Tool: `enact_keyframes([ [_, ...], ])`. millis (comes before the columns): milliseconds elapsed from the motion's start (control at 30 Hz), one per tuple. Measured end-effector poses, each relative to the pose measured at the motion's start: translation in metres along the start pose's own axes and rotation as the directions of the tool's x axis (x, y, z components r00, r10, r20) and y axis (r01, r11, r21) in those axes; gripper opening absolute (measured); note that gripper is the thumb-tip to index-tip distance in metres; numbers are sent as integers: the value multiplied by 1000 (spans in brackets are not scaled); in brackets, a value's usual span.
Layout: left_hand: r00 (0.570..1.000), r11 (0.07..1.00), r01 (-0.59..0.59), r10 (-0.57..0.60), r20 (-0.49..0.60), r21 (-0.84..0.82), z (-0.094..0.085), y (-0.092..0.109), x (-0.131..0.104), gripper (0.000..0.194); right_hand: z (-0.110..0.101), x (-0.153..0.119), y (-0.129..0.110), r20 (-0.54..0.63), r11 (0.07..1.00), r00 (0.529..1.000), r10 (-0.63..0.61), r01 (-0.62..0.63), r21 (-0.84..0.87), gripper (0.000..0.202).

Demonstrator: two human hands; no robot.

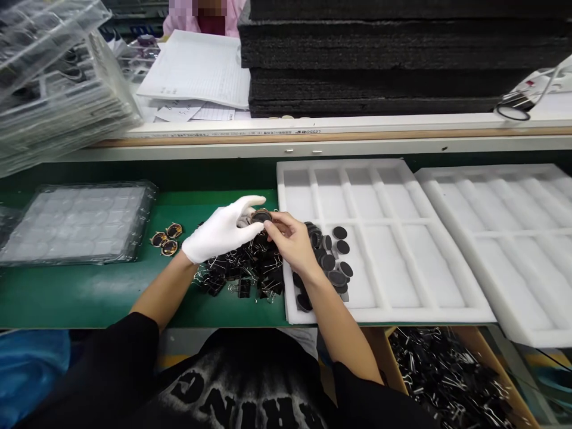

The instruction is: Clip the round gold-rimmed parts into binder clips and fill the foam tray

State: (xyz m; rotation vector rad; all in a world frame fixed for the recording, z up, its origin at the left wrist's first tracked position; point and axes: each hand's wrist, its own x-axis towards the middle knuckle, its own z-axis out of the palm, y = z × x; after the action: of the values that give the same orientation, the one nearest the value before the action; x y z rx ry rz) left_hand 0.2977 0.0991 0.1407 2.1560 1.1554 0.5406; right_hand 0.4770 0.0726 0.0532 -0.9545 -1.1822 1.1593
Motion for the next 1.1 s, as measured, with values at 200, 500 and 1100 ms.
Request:
enact_keyframes([
  [200, 944, 991, 115, -89, -319, 63, -66, -21, -24, 41, -10, 4, 5, 51, 955, 989, 136, -145, 257, 22],
  [500, 881, 685, 436, -457, -121, 584, -82, -98, -67, 44, -8, 4, 3, 42, 858, 961, 273, -263, 441, 18],
  [1100, 919, 909, 47, 124, -375, 415, -44, -58, -74, 46, -4, -12, -3, 511, 978, 857, -70, -43, 205, 19],
])
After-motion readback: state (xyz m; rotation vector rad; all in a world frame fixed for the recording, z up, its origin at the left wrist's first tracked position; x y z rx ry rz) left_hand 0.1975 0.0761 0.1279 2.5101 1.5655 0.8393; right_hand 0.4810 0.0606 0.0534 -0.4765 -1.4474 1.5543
